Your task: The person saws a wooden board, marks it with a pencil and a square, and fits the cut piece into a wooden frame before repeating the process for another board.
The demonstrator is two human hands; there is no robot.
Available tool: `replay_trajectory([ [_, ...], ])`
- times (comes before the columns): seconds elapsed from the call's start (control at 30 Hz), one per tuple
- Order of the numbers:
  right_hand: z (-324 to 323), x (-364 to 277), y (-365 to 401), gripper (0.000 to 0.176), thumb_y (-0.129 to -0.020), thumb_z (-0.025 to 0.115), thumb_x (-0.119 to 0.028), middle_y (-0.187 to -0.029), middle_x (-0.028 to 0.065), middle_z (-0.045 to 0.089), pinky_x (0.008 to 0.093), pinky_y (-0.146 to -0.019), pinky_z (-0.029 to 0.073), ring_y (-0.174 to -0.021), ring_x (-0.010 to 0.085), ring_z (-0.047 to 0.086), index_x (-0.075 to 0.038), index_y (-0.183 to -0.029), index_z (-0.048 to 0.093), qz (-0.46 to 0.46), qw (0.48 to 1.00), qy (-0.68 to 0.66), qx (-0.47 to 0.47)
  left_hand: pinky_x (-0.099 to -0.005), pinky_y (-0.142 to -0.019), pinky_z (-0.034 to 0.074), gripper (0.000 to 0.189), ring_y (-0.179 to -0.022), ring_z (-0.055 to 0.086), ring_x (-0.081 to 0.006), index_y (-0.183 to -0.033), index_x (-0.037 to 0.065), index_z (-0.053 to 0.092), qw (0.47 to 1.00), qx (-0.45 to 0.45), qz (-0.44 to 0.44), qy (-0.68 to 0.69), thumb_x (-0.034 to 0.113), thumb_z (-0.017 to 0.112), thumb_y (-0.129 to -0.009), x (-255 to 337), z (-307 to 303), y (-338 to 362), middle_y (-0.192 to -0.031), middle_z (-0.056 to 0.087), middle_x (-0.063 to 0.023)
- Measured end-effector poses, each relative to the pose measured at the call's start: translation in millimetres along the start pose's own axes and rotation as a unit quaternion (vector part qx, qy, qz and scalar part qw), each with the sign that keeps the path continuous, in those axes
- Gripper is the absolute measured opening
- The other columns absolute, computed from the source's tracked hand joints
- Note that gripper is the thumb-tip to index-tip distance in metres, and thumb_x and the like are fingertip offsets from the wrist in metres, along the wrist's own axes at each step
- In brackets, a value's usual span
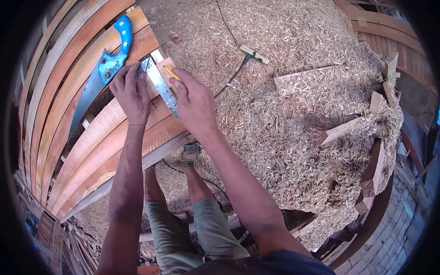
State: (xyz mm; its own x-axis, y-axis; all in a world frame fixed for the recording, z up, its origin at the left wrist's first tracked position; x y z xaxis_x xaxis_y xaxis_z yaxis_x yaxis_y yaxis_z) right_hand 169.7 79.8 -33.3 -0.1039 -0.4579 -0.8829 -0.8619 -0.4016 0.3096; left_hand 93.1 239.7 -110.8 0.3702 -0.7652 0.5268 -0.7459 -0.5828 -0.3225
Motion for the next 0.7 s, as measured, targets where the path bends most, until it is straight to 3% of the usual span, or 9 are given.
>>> replay_trajectory([
  [0.17,14,4,-17,0.036,-0.1,0.059,-0.002,-0.105,0.0195,0.078,0.0456,-0.08,0.06,-0.09,0.0377,0.076,-0.006,-0.134,0.069,-0.053,0.996,0.069,-0.03,-0.0455,-0.108,0.038,0.031,-0.119,0.055,-0.0301,-0.131,0.012,0.072,1.0,0.007,0.01,-0.002,0.016,0.072,-0.099,-1,1,1,-0.122,0.063,-0.0106],
  [0.37,-7,-2,-3,0.039,-0.096,0.064,-0.002,-0.105,0.0198,0.075,0.0482,-0.081,0.06,-0.093,0.0388,0.075,-0.008,-0.134,0.069,-0.132,0.958,0.245,-0.069,-0.0462,-0.108,0.038,0.033,-0.119,0.054,-0.031,-0.132,0.013,0.071,1.0,0.006,0.006,-0.01,0.016,0.07,-0.099,-1,2,2,-0.123,0.063,-0.0103],
  [0.47,-34,-21,19,0.034,-0.096,0.063,0.0,-0.099,0.022,0.073,0.0481,-0.081,0.06,-0.091,0.0396,0.073,-0.007,-0.128,0.071,-0.077,0.906,0.38,-0.171,-0.0472,-0.108,0.038,0.034,-0.12,0.054,-0.0314,-0.132,0.013,0.07,1.0,-0.001,0.004,-0.02,0.017,0.07,-0.099,0,3,1,-0.125,0.062,-0.0104],
  [0.57,-53,-38,53,0.04,-0.098,0.062,0.002,-0.102,0.0175,0.076,0.0412,-0.08,0.061,-0.087,0.0283,0.077,-0.006,-0.137,0.066,-0.046,0.961,0.24,-0.128,-0.0483,-0.108,0.038,0.034,-0.122,0.053,-0.0319,-0.133,0.013,0.07,1.0,-0.006,0.002,-0.025,0.018,0.069,-0.099,1,1,2,-0.126,0.061,-0.0107],
  [0.67,-66,-87,77,0.04,-0.101,0.062,-0.001,-0.099,0.0112,0.076,0.0398,-0.082,0.06,-0.085,0.0256,0.075,-0.008,-0.141,0.061,0.073,0.995,-0.063,-0.034,-0.0494,-0.108,0.038,0.035,-0.124,0.052,-0.0328,-0.134,0.014,0.069,1.0,-0.005,0.001,-0.026,0.018,0.069,-0.099,0,1,2,-0.127,0.06,-0.011],
  [0.7,-76,-107,86,0.04,-0.103,0.062,-0.004,-0.105,0.0087,0.076,0.0376,-0.082,0.059,-0.089,0.0223,0.072,-0.01,-0.142,0.059,0.032,0.986,-0.163,-0.019,-0.0499,-0.108,0.038,0.036,-0.124,0.052,-0.033,-0.134,0.014,0.068,1.0,-0.004,0.0,-0.029,0.018,0.069,-0.099,1,2,1,-0.127,0.06,-0.0111],
])
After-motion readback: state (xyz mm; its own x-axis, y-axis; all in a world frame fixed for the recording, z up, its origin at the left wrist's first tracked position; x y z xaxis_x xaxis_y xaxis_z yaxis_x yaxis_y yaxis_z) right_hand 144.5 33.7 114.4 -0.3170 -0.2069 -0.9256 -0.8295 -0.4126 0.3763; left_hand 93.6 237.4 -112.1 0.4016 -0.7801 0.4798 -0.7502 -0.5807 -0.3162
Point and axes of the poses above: each hand's wrist, its own y-axis away from the middle knuckle, its own z-axis out of the palm, x = y × z, the point moved 1 cm from there along -y, towards the middle knuckle
